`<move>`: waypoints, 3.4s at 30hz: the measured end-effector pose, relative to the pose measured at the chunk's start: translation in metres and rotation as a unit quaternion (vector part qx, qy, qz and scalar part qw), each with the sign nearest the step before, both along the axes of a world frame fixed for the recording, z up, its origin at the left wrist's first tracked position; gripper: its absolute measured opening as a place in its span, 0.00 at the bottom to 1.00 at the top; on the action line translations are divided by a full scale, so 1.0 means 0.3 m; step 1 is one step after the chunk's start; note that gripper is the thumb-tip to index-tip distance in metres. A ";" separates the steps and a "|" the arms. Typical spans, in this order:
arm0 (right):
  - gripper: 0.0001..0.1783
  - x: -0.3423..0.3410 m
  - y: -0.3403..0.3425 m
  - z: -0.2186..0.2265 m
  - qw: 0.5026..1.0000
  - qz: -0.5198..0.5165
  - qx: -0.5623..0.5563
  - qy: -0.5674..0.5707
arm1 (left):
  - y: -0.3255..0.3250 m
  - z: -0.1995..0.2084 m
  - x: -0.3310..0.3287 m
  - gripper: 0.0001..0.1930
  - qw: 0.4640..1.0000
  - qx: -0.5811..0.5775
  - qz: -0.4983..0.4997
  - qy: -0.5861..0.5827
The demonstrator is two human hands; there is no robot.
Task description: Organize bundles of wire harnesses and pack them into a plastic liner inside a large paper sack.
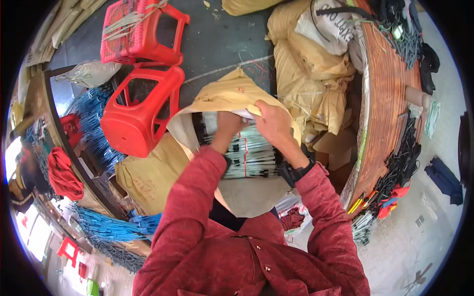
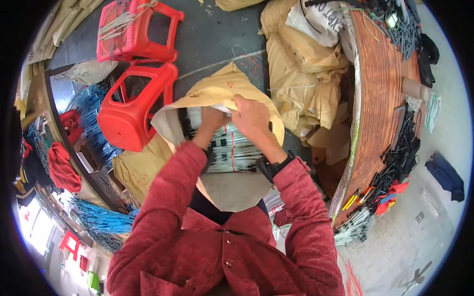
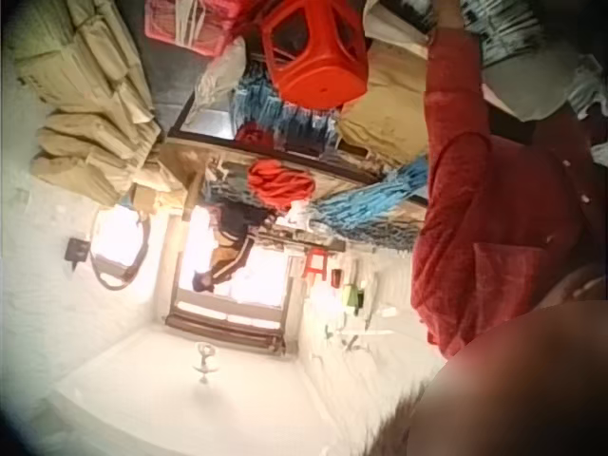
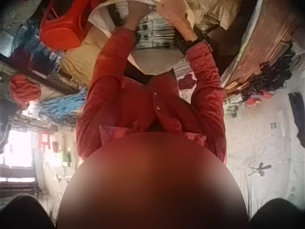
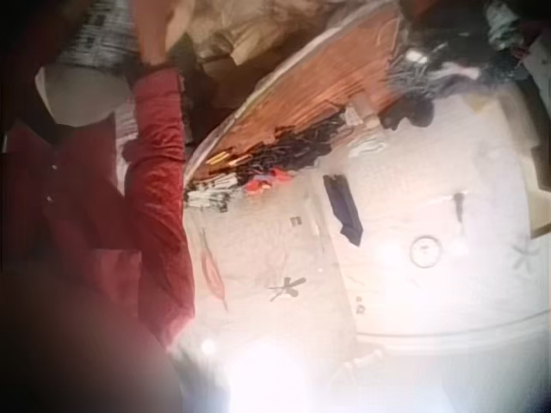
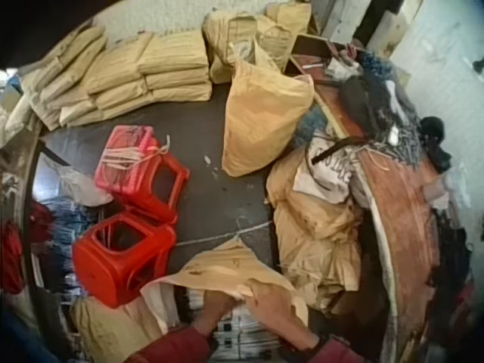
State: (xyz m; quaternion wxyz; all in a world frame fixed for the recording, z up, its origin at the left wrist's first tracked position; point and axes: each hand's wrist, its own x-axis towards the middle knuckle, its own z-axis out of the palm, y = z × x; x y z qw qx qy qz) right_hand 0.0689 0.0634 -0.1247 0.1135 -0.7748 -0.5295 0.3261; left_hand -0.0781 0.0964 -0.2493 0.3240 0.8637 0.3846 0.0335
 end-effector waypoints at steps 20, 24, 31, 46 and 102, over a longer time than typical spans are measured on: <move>0.12 -0.417 0.139 -0.097 0.940 -0.015 -0.068 0.334 | -0.584 -0.551 -0.392 0.34 0.983 -0.063 0.153 -0.084; 0.05 -0.452 0.089 0.003 0.955 0.005 0.018 0.295 | -0.473 -0.450 -0.516 0.34 0.989 -0.060 0.126 -0.043; 0.09 -0.497 0.064 -0.007 0.972 0.069 0.046 0.222 | -0.145 -0.308 -0.615 0.35 0.998 -0.052 0.024 -0.012; 0.16 0.133 -0.159 0.226 0.971 0.095 0.210 -0.063 | -0.010 0.321 -0.261 0.41 0.983 -0.010 -0.167 0.079; 0.13 0.013 -0.146 0.058 0.991 0.105 0.080 -0.034 | -0.117 0.356 -0.077 0.10 0.994 0.078 -0.056 0.050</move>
